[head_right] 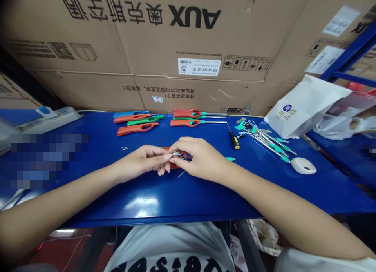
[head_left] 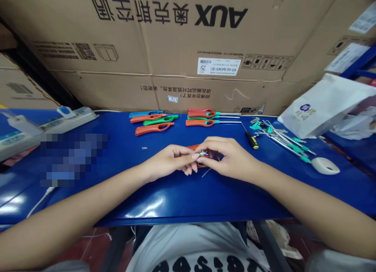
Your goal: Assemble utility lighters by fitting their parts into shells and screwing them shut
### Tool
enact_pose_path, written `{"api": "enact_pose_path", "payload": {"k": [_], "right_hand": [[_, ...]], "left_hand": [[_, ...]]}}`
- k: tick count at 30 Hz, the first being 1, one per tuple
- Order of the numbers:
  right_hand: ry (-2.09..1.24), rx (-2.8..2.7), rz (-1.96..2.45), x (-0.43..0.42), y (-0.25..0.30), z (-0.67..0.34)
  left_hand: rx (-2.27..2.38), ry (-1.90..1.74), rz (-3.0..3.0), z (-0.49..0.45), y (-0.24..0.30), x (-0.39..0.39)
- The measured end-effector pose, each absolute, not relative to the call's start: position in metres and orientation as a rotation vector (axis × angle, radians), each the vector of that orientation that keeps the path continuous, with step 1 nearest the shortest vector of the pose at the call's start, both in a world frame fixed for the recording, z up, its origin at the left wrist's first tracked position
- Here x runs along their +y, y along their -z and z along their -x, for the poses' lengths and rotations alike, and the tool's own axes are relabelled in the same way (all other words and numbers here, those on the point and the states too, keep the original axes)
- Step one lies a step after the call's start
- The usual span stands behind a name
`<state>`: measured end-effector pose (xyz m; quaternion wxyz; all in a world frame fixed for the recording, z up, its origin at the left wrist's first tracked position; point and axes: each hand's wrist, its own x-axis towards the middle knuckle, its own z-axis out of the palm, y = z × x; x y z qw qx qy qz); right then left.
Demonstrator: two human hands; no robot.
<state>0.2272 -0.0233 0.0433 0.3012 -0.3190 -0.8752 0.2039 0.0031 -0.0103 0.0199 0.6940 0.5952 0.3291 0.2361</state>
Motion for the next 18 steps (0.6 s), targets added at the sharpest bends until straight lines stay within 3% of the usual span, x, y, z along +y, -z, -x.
{"api": "enact_pose_path", "payload": {"k": [12, 18], "right_hand": [[-0.713, -2.741, 0.868, -0.019, -0.034, -0.257], [-0.903, -2.563, 0.966, -0.018, -0.032, -0.252]], "left_hand": [[0.830, -0.537, -1.366, 0.008, -0.029, -0.002], [0.836, -0.537, -1.420, 0.003, -0.013, -0.003]]}}
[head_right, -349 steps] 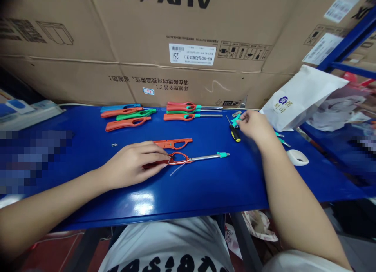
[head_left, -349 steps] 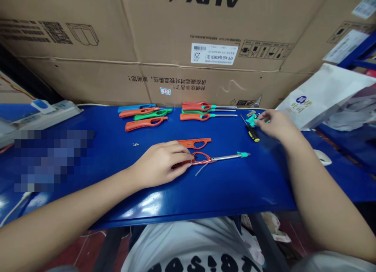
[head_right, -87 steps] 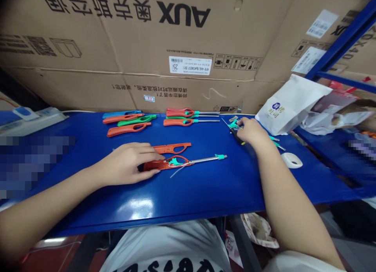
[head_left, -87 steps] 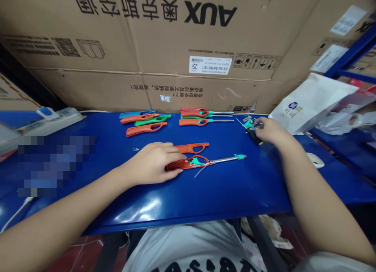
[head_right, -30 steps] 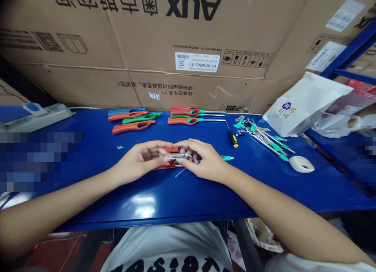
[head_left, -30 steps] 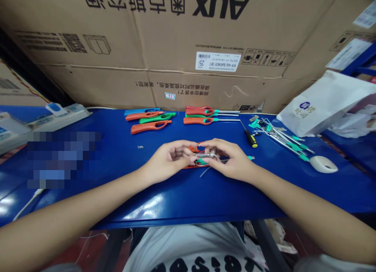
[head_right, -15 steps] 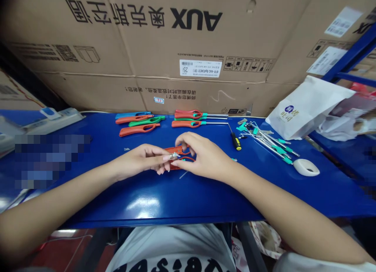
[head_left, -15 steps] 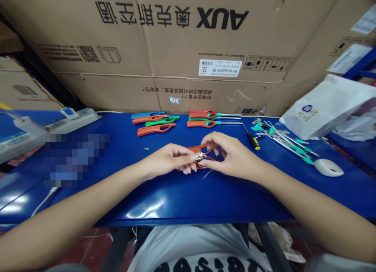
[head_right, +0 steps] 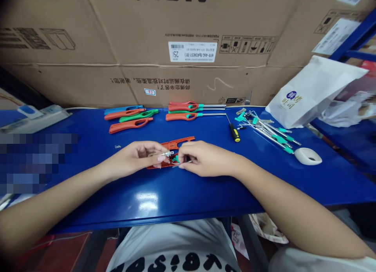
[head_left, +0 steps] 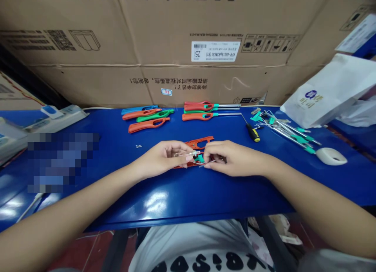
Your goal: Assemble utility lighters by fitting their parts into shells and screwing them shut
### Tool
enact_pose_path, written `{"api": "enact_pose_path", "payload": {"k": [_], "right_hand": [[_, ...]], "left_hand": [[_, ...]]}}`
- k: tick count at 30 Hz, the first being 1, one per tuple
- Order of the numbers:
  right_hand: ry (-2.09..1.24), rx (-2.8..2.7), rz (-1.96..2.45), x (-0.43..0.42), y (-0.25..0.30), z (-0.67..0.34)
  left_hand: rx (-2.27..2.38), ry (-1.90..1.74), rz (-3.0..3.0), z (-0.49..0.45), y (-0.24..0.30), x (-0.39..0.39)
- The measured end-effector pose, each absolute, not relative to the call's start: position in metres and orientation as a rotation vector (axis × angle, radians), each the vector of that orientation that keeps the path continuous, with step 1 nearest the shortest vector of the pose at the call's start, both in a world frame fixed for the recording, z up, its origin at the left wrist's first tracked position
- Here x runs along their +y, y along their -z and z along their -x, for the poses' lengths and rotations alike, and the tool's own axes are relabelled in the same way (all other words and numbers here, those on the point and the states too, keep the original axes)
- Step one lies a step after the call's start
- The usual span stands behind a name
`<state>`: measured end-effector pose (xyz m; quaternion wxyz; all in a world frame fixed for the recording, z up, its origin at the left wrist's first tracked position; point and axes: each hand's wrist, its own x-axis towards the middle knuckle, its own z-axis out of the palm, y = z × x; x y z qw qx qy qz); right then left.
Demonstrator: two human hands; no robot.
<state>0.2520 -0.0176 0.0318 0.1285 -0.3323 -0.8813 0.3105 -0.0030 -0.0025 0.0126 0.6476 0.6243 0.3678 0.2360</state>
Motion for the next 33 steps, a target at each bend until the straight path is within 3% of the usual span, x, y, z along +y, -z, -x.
{"api": "enact_pose_path", "payload": {"k": [7, 14, 22, 33], "right_hand": [[-1.284, -2.203, 1.052, -0.014, -0.021, -0.244], [-1.459, -2.045, 1.113, -0.012, -0.013, -0.240], [-1.420, -2.067, 1.132, -0.015, -0.014, -0.242], [-1.792, -1.764, 1.138, -0.009, -0.015, -0.243]], "left_hand": [[0.842, -0.528, -1.478, 0.004, -0.008, -0.002], [0.870, -0.542, -1.448, 0.002, -0.011, -0.003], [0.847, -0.524, -1.484, 0.001, -0.013, -0.005], [0.967, -0.568, -1.395, 0.000, -0.015, -0.003]]}}
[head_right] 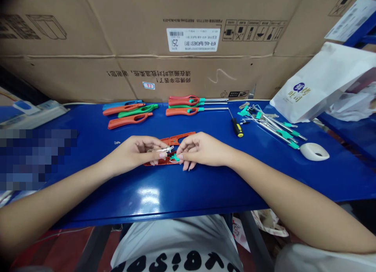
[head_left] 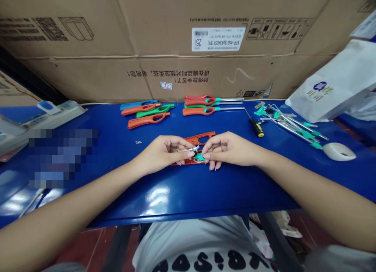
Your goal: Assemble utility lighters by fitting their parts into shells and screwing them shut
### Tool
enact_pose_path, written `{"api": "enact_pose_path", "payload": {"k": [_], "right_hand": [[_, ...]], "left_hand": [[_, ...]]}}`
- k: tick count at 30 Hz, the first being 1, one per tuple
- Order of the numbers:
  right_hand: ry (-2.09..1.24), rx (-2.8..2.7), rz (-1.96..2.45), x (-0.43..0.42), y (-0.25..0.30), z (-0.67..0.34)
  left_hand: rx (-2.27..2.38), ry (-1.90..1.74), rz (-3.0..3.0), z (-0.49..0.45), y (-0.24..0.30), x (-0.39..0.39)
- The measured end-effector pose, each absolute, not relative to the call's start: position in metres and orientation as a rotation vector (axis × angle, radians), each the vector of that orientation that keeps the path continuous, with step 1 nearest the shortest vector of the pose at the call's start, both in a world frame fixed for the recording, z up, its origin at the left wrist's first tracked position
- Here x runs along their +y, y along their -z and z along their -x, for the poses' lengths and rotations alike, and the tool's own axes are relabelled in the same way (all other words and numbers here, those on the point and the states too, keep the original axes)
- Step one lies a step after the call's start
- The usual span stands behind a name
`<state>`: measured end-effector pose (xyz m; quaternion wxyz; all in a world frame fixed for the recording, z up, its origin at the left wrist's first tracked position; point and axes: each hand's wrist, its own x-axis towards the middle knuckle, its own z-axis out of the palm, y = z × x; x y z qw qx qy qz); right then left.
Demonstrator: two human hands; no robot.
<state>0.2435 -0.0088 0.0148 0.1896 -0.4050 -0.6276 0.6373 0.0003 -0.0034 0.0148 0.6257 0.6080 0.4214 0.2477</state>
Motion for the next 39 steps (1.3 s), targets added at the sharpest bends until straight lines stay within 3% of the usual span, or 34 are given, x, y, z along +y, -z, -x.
{"api": "enact_pose_path", "payload": {"k": [39], "right_hand": [[-1.612, -1.730, 1.166, -0.013, -0.010, -0.234]], "left_hand": [[1.019, -0.663, -1.373, 0.000, -0.015, -0.005]]}}
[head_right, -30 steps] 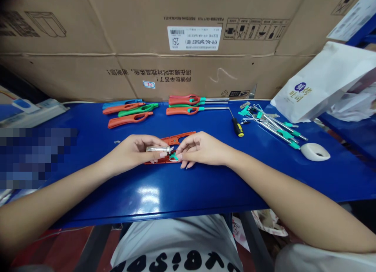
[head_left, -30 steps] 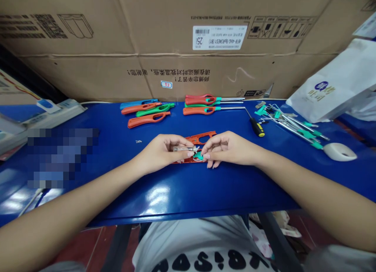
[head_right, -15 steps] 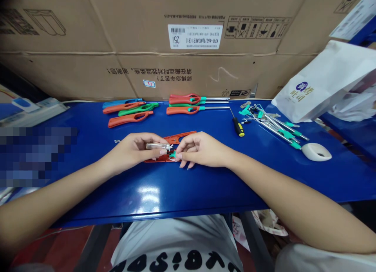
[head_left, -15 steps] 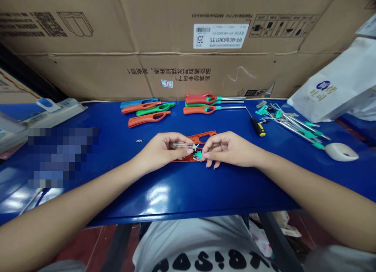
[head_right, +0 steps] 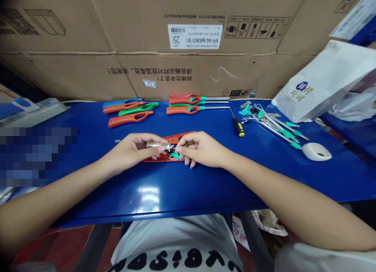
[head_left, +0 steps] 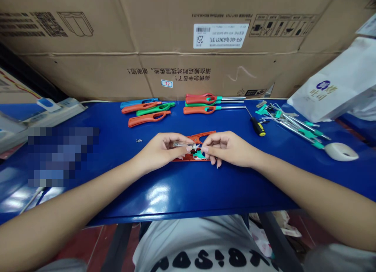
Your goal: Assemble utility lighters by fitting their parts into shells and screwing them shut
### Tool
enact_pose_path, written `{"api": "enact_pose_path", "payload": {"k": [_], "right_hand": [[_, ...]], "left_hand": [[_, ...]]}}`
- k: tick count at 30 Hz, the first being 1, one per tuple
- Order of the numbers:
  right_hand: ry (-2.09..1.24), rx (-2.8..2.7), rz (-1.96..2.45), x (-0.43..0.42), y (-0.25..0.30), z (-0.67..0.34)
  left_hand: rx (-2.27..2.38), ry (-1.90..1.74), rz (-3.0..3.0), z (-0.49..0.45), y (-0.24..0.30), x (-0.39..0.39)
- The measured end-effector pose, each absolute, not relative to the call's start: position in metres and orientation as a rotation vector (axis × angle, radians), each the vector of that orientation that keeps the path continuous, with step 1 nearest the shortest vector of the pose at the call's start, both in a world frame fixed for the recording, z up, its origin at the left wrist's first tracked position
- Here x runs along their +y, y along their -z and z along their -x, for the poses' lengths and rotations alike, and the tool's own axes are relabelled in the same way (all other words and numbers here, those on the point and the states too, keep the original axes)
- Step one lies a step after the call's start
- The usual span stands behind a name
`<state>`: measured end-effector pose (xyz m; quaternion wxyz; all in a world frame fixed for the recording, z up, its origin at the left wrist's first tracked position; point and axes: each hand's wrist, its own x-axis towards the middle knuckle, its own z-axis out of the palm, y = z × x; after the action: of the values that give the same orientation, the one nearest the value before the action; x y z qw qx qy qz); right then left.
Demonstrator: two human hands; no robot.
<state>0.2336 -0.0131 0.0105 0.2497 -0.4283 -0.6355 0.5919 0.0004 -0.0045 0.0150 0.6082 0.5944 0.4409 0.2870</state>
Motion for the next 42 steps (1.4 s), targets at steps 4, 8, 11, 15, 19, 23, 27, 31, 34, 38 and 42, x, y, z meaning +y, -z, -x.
{"api": "enact_pose_path", "payload": {"k": [4, 8, 11, 15, 19, 23, 27, 31, 34, 38, 42], "right_hand": [[-1.622, -1.723, 1.166, -0.0131, -0.0120, -0.2328], [-1.617, -1.722, 1.177, -0.0127, -0.0104, -0.2332], [-1.612, -1.736, 1.181, -0.0128, -0.0092, -0.2341], [-1.600, -1.747, 1.183, -0.0132, -0.0091, -0.2342], [-1.593, -1.748, 1.187, -0.0136, -0.0089, -0.2338], [-1.569, -1.758, 1.192, -0.0138, -0.0075, -0.2337], [-1.542, -1.776, 1.200, -0.0139, -0.0057, -0.2336], [-1.518, -1.790, 1.219, -0.0140, -0.0055, -0.2330], [-1.505, -1.803, 1.220, -0.0139, -0.0061, -0.2327], [-1.506, -1.814, 1.210, -0.0135, -0.0060, -0.2328], [-1.504, -1.822, 1.200, -0.0133, -0.0045, -0.2331]], "left_hand": [[1.034, -0.654, -1.395, 0.0005, -0.0141, -0.0046], [1.045, -0.664, -1.404, 0.0007, -0.0135, -0.0041], [1.048, -0.665, -1.437, 0.0006, -0.0134, -0.0040], [1.036, -0.677, -1.470, 0.0006, -0.0135, -0.0043], [1.045, -0.658, -1.445, 0.0009, -0.0129, -0.0044], [1.045, -0.650, -1.421, 0.0014, -0.0116, -0.0041], [1.035, -0.647, -1.419, 0.0019, -0.0108, -0.0040], [1.022, -0.640, -1.418, 0.0024, -0.0100, -0.0040], [1.028, -0.637, -1.426, 0.0025, -0.0094, -0.0041], [1.032, -0.638, -1.421, 0.0021, -0.0098, -0.0041], [1.044, -0.635, -1.414, 0.0017, -0.0105, -0.0037]]}}
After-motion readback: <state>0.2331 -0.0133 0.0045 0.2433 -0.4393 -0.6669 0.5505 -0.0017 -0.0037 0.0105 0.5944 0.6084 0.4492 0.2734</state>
